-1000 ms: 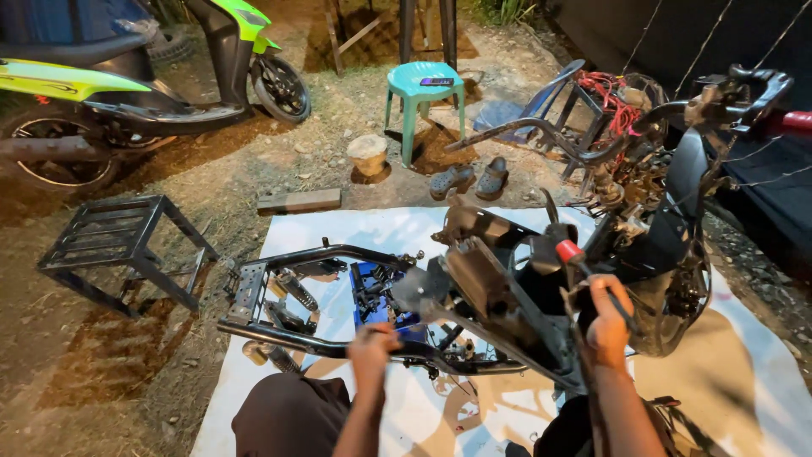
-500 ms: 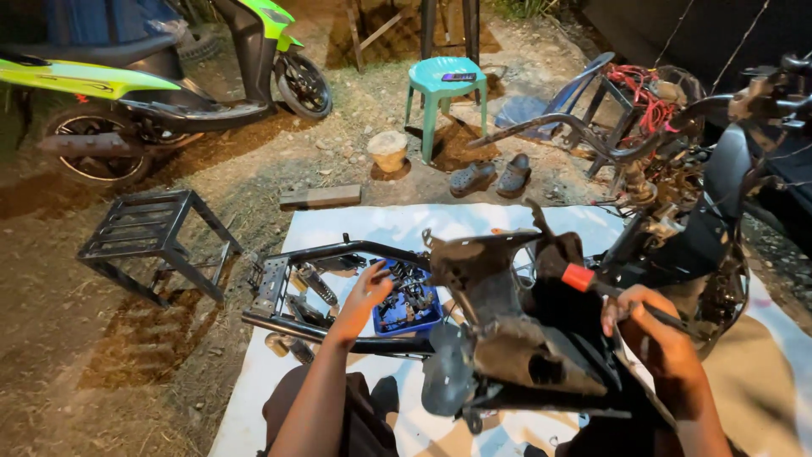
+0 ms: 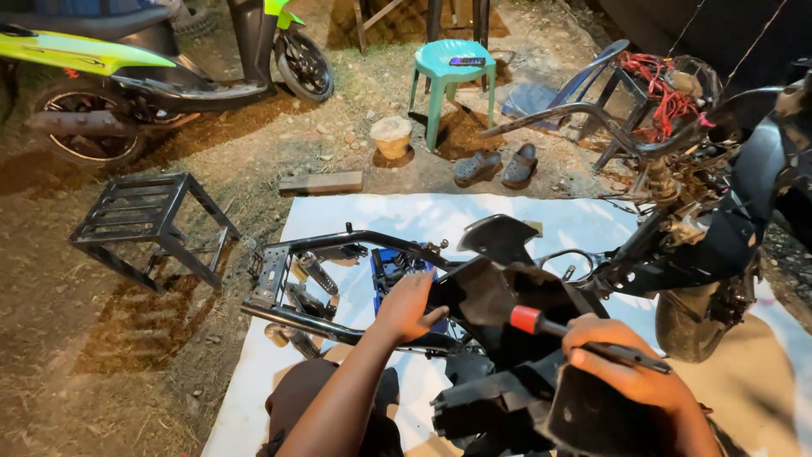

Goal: The person works on a disassembled motorcycle, using a socket wrench to tighten bolts on the front wheel brake assembly. They then use a screwdriver to adjust the handlebars and later clean a black plastic motorcycle part with a brush.

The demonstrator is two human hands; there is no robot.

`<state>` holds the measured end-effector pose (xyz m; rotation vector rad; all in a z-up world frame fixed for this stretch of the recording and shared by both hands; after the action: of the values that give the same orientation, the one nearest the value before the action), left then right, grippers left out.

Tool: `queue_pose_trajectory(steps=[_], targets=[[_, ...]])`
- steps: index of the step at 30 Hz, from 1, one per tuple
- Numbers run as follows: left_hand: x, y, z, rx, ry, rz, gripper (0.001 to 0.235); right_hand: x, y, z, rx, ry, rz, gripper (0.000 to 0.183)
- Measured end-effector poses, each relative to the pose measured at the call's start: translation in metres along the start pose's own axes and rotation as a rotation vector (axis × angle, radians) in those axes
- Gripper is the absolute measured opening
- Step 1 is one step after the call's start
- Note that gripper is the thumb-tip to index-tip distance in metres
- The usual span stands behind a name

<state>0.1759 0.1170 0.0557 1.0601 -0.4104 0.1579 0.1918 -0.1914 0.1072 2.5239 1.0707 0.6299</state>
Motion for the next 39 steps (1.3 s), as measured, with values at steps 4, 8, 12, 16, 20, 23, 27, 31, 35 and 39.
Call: queue_pose_trajectory(steps=[4, 8, 12, 16, 20, 23, 27, 31, 35, 39], targets=[[-0.007, -0.057, -0.04, 0.085, 0.171, -0.322, 0.061, 0.006, -0.024, -0.066, 0.009, 0.284, 0.002, 0.019], [-0.009, -0.077, -0.057, 0.083, 0.209, -0.335, 0.058, 0.005, -0.029, -0.049, 0.087, 0.193, -0.022, 0.019], [-0.016, -0.104, -0.068, 0.016, 0.254, -0.478, 0.058, 0.002, -0.025, -0.033, 0.12, 0.09, -0.089, 0.015], [-0.026, -0.108, -0.072, -0.069, 0.266, -0.488, 0.057, 0.004, 0.0, 0.012, -0.083, -0.214, -0.027, 0.017], [-0.031, -0.095, -0.077, -0.078, 0.28, -0.441, 0.057, -0.002, 0.053, 0.037, 0.155, -0.158, 0.306, 0.034], [-0.038, -0.082, -0.094, -0.019, 0.418, -0.34, 0.056, -0.024, 0.092, 0.059, 0.448, -0.157, 0.651, 0.025], [-0.055, -0.04, -0.107, 0.013, 0.66, -0.091, 0.052, -0.032, 0.109, 0.095, 0.575, -0.054, 0.823, 0.023], [-0.074, -0.012, -0.108, 0.037, 0.876, 0.049, 0.055, -0.034, 0.093, 0.135, 0.475, -0.443, 0.915, 0.025], [-0.086, -0.026, -0.138, 0.071, 0.954, 0.098, 0.064, -0.017, 0.075, 0.167, 0.439, -0.458, 0.813, 0.026], [-0.092, -0.031, -0.147, 0.002, 0.981, 0.187, 0.073, 0.009, 0.045, 0.144, 0.422, -0.384, 0.676, 0.031]])
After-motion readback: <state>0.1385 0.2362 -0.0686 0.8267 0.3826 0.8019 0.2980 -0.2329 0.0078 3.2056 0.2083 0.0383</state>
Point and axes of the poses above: each hand's wrist, its own x-axis towards the middle knuckle, its own y-axis out of the back of the hand, z = x × y, the point moved 10 cm from there along x, towards the middle knuckle, and after that the axes turned 1 degree about -y, right-handed, at the moved point
